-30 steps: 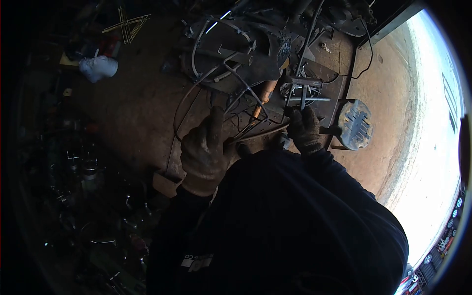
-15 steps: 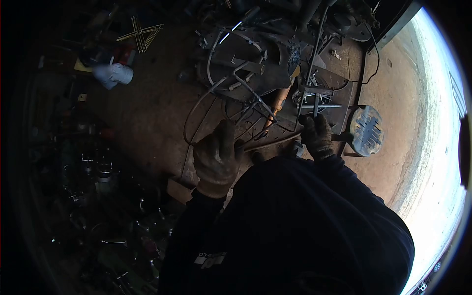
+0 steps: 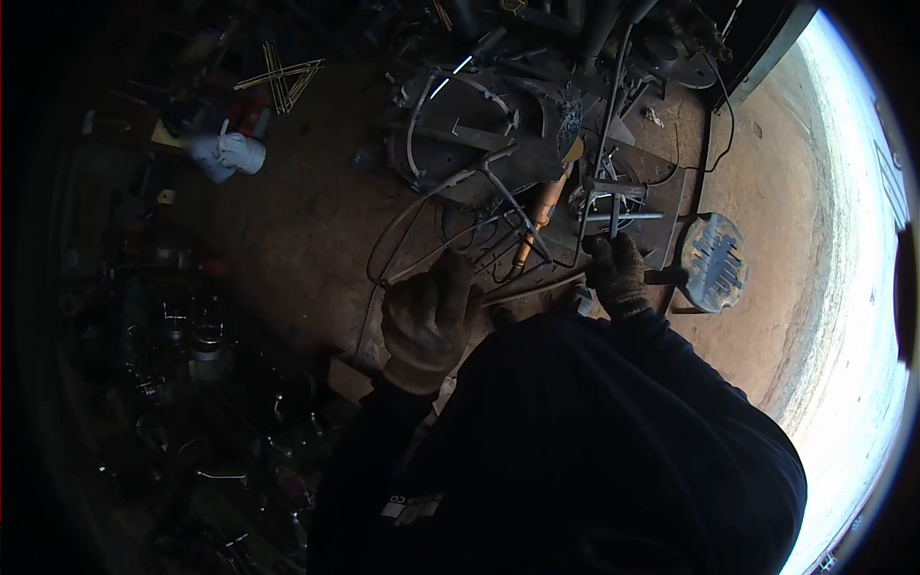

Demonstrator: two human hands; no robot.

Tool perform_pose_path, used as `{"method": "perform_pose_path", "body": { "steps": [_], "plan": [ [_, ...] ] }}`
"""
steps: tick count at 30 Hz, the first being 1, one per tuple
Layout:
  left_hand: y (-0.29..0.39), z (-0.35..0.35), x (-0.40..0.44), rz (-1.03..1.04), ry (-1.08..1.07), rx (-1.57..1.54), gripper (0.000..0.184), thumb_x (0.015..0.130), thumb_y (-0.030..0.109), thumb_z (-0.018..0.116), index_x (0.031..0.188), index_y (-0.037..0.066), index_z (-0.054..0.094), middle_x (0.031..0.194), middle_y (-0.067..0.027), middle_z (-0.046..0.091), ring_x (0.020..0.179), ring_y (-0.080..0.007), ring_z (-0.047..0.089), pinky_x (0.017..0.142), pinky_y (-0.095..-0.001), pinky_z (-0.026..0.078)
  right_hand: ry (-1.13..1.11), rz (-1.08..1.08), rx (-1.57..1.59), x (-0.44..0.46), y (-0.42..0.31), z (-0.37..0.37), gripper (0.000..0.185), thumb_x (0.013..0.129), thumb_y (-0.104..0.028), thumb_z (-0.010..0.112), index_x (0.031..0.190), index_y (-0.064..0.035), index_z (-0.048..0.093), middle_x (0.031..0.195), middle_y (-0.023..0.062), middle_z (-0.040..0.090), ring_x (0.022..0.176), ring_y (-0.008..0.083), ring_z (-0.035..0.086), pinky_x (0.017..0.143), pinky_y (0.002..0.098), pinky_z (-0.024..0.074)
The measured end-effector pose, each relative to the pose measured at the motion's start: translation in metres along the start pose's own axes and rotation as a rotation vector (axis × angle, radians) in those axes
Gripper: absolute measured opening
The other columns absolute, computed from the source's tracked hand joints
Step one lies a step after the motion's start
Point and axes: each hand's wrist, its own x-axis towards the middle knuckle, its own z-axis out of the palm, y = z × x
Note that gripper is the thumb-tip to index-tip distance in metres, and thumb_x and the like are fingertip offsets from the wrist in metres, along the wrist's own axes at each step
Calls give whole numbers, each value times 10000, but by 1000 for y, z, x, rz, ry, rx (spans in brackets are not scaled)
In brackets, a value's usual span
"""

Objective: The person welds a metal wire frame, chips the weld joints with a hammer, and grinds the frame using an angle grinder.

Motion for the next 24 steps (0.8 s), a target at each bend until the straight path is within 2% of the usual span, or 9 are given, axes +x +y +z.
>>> {"method": "perform_pose_path", "body": {
  "steps": [1, 3, 7, 9, 13, 15, 19, 22, 24],
  "plan": [
    [0, 0, -1, 3, 0, 1, 466, 864, 272, 729, 1259, 77, 579, 806, -28, 549, 658, -144, 540, 508, -283, 434, 11, -21, 25, -1, 0, 0, 452, 921, -454, 652, 947, -4, 626, 800, 129, 643, 761, 247, 627, 699, 411, 487],
    [0, -1, -4, -64, 15, 19, 660, 939, 457, 634, 1355, -29, 468, 1044, -136, 594, 834, -195, 618, 604, -319, 555, 19, -22, 42, 0, 1, 1, 445, 921, -449, 654, 946, -6, 625, 788, 123, 636, 760, 248, 626, 699, 414, 486],
    [-6, 5, -2, -107, 148, -168, 808, 819, 353, 789, 1419, -19, 396, 874, -92, 614, 740, -184, 624, 625, -309, 525, 14, 41, 71, -6, -8, -5, 433, 924, -444, 654, 949, -13, 627, 775, 111, 631, 731, 228, 621, 677, 396, 485],
    [-4, 0, -5, -593, -56, -563, 992, 752, 329, 851, 1474, -33, 277, 948, -126, 618, 804, -192, 625, 691, -313, 546, 29, 7, 51, -2, 1, -7, 426, 926, -442, 656, 952, -17, 628, 775, 102, 632, 709, 207, 611, 660, 382, 483],
    [-8, -4, 2, -851, -115, -747, 1013, 738, 242, 858, 1484, -42, 234, 1005, -126, 597, 868, -186, 617, 733, -309, 549, 10, 78, 105, -5, -2, -12, 381, 929, -406, 669, 960, -29, 629, 782, 73, 634, 684, 154, 581, 639, 351, 477],
    [-16, 4, -6, -892, -35, -948, 880, 746, 90, 797, 1467, 6, 299, 1075, -122, 518, 913, -170, 573, 698, -272, 521, 18, 83, 138, -7, -6, -14, 353, 930, -379, 673, 964, -30, 630, 789, 68, 634, 707, 152, 580, 656, 355, 478],
    [-41, 23, -25, -977, -21, -1071, 628, 828, 100, 726, 1374, -13, 437, 1029, -108, 544, 903, -174, 578, 730, -279, 523, 46, 36, 180, -4, -3, -18, 296, 934, -321, 674, 971, -31, 633, 816, 61, 638, 766, 154, 581, 697, 361, 478],
    [-58, 29, -25, -1099, -490, -1343, 411, 906, 160, 662, 1253, -34, 555, 1025, -129, 601, 959, -205, 607, 817, -317, 533, 48, 27, 157, -2, 1, -24, 276, 941, -306, 662, 983, -34, 638, 839, 61, 649, 780, 155, 583, 703, 362, 479],
    [-25, 24, -23, -1624, 167, -1930, 426, 928, 283, 644, 1184, -54, 601, 1080, -175, 646, 1037, -261, 621, 903, -366, 535, 51, 1, 145, 2, 9, -29, 277, 943, -308, 661, 989, -36, 637, 843, 59, 651, 770, 154, 585, 692, 356, 478]
  ]
}}
